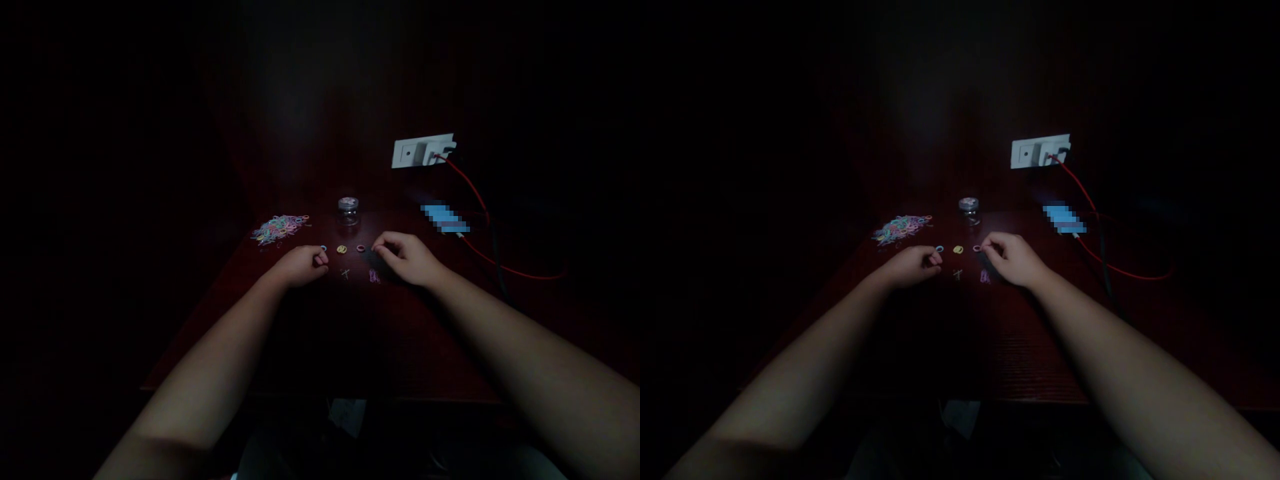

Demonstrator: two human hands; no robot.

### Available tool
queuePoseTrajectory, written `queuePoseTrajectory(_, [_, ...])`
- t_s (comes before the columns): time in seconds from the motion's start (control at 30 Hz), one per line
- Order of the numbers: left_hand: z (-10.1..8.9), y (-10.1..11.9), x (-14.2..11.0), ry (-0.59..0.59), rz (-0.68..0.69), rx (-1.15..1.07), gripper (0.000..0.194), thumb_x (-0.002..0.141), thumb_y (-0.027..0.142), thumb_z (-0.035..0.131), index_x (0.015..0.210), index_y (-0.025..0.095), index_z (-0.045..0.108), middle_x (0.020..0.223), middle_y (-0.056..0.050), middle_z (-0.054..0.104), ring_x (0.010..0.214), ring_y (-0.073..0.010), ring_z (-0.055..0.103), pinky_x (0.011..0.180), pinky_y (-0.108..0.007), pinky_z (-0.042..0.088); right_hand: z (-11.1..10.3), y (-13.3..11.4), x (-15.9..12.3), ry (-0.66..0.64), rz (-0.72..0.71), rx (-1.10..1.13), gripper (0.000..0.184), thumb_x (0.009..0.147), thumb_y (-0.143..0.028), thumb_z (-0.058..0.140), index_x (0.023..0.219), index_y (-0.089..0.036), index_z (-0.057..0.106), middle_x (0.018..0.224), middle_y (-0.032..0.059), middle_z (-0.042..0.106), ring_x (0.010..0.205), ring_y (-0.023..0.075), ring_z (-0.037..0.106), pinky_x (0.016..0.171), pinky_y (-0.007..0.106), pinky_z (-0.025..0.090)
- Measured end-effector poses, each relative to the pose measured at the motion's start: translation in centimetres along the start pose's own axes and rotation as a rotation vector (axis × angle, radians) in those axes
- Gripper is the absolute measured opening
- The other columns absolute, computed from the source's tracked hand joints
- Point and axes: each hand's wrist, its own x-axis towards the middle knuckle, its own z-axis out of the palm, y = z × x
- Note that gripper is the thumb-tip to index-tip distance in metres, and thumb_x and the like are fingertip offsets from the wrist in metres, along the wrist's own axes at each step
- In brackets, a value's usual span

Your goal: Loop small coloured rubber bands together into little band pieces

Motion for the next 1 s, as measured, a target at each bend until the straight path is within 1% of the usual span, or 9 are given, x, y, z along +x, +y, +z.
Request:
queuePoseTrajectory(0.13, [-0.6,0.3,-0.2,0.123,-0.182,-0.006,0.026,0.088,0.043,0.052,0.087,0.020,0.062,0.071,-0.001,0.069,0.063,-0.0146,0.061,0.057,-0.026,0.040,0.0,0.1,0.0,-0.002,0.011,-0.011,0.019,0.087,-0.029,0.051,0.081,-0.017,0.063,0.074,0.0033,0.063,0.062,0.0147,0.053,0.055,0.025,0.038])
queuePoseTrajectory(0.2, [-0.9,0.3,-0.3,0.128,-0.233,0.004,0.029,0.089,0.047,0.050,0.086,0.020,0.061,0.065,0.000,0.068,0.058,-0.0146,0.059,0.054,-0.026,0.037,0.0,0.1,0.0,-0.004,0.004,-0.014,0.019,0.088,-0.029,0.051,0.081,-0.016,0.063,0.074,0.0033,0.063,0.062,0.0143,0.053,0.054,0.025,0.037])
queuePoseTrajectory(0.27, [-0.9,0.2,-0.3,0.093,-0.250,0.001,0.029,0.086,0.049,0.054,0.083,0.020,0.060,0.064,0.000,0.068,0.057,-0.0143,0.059,0.053,-0.025,0.037,0.0,0.1,0.0,-0.003,-0.002,-0.014,0.019,0.088,-0.029,0.051,0.082,-0.016,0.063,0.075,0.0036,0.064,0.063,0.0144,0.053,0.054,0.025,0.038])
queuePoseTrajectory(0.37, [-0.5,0.1,-0.2,0.042,-0.234,0.000,0.030,0.078,0.049,0.064,0.081,0.020,0.060,0.069,0.000,0.069,0.058,-0.0138,0.059,0.053,-0.025,0.037,0.1,0.0,0.0,-0.005,0.000,-0.013,0.020,0.088,-0.029,0.050,0.082,-0.016,0.063,0.075,0.0040,0.064,0.065,0.0151,0.054,0.056,0.025,0.038])
queuePoseTrajectory(0.47, [0.0,0.0,0.0,0.025,-0.202,0.021,0.030,0.071,0.045,0.071,0.083,0.020,0.060,0.074,0.000,0.069,0.059,-0.0135,0.059,0.053,-0.025,0.038,0.1,-0.1,-0.1,-0.011,0.003,-0.009,0.020,0.089,-0.030,0.050,0.081,-0.016,0.063,0.074,0.0038,0.063,0.065,0.0151,0.054,0.055,0.025,0.038])
queuePoseTrajectory(0.6, [0.4,0.0,0.1,0.016,-0.150,0.034,0.024,0.070,0.034,0.071,0.087,0.021,0.061,0.076,0.000,0.068,0.061,-0.0133,0.059,0.055,-0.025,0.039,0.1,-0.2,0.0,-0.006,0.005,-0.007,0.020,0.088,-0.030,0.051,0.081,-0.016,0.063,0.073,0.0032,0.063,0.062,0.0143,0.052,0.054,0.025,0.037])
queuePoseTrajectory(0.77, [0.5,0.0,0.1,0.035,-0.130,0.033,0.020,0.070,0.026,0.068,0.089,0.020,0.063,0.081,0.000,0.069,0.065,-0.0135,0.061,0.059,-0.026,0.042,0.1,-0.1,0.0,-0.005,0.005,0.002,0.020,0.088,-0.030,0.050,0.081,-0.016,0.063,0.073,0.0035,0.062,0.061,0.0142,0.052,0.054,0.025,0.038])
queuePoseTrajectory(0.9, [0.5,-0.1,0.1,0.042,-0.122,0.033,0.020,0.070,0.023,0.066,0.089,0.021,0.064,0.083,0.001,0.069,0.070,-0.0133,0.063,0.063,-0.025,0.044,0.1,-0.1,0.0,-0.009,0.007,-0.002,0.021,0.088,-0.030,0.050,0.081,-0.016,0.063,0.072,0.0036,0.062,0.062,0.0147,0.053,0.054,0.025,0.038])
queuePoseTrajectory(1.0, [0.4,0.0,0.0,0.042,-0.106,0.033,0.021,0.070,0.025,0.066,0.091,0.021,0.064,0.086,0.001,0.069,0.072,-0.0131,0.063,0.065,-0.024,0.045,0.1,0.0,0.0,-0.009,0.005,-0.001,0.021,0.088,-0.031,0.051,0.081,-0.016,0.064,0.073,0.0037,0.062,0.063,0.0148,0.053,0.056,0.025,0.038])
